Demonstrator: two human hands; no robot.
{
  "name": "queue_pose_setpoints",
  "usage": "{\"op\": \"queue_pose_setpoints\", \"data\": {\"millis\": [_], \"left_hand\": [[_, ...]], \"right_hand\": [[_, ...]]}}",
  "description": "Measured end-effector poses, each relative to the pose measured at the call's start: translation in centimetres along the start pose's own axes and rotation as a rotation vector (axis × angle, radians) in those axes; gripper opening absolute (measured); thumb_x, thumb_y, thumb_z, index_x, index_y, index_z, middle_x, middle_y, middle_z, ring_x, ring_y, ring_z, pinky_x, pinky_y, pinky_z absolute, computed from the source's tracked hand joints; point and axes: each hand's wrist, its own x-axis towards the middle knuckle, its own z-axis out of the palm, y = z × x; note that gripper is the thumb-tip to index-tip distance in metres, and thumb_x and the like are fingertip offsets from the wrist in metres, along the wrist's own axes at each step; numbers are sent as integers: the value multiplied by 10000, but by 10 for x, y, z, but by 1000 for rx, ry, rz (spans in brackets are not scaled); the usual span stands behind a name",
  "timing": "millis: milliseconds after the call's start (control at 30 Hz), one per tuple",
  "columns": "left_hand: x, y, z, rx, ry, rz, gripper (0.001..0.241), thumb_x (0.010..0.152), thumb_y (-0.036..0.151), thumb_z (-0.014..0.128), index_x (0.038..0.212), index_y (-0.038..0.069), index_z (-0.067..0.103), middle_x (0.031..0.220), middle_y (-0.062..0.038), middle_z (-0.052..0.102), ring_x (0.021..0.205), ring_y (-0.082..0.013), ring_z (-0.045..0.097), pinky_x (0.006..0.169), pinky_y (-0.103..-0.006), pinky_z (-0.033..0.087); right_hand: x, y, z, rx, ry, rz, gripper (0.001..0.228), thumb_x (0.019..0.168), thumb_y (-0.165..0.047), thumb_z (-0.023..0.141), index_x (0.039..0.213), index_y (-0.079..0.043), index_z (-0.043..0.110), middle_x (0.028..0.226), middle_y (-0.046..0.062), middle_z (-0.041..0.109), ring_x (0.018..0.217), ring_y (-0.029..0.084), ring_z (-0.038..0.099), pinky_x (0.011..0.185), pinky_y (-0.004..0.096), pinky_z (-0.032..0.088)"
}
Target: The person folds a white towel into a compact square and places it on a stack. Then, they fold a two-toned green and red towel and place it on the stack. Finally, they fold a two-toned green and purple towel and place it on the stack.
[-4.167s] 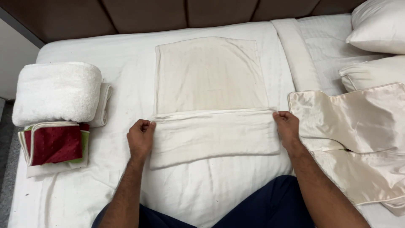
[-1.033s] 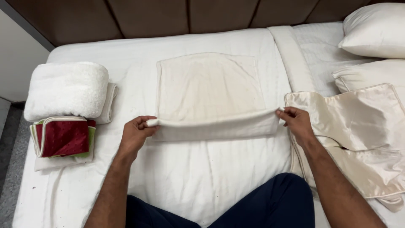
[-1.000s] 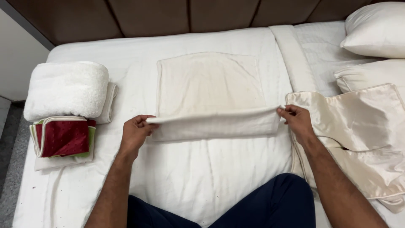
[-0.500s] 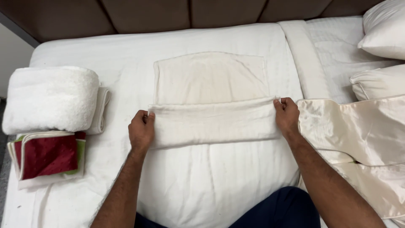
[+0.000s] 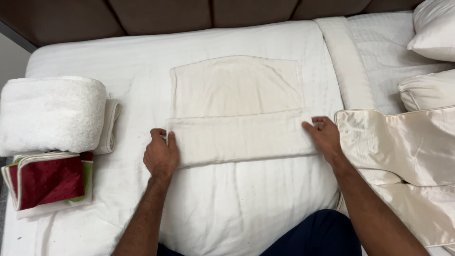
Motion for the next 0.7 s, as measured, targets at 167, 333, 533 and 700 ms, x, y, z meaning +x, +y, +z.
{"op": "queue_pose_setpoints", "data": {"millis": [167,333,533,700], "left_hand": [[-24,-24,-10,-135,4,65,417,1012,314,591,1332,58,511,978,-117,713,881,-283,698,826,-466,543],[-41,-46,-10,-320,-11,161,517,936,179,671,1385,39,457,1065,-123,673,879,-218,673,806,-415,565],[-53,-43,-26,-437,-19,149,535,896,65,677,1391,48,474,1125,-120,656,816,-206,672,767,-388,584],[-47,-68,-22,-220,-58,207,477,851,32,715,1295,37,541,1145,-131,664,928,-234,663,854,-410,565]], "right_hand": [[-33,23,-22,82,-102,27,561,870,-249,819,1330,-7,608,863,70,720,848,143,638,805,281,502],[-46,46,-35,185,-204,-22,606,798,-151,813,1343,-21,582,871,21,752,867,135,665,861,290,515],[-34,75,-39,211,-227,-106,446,914,-145,771,1298,13,607,855,52,707,865,128,608,846,271,481],[-59,81,-50,128,-267,-57,430,886,-140,759,1263,-6,598,883,72,763,830,145,613,791,314,492]]}}
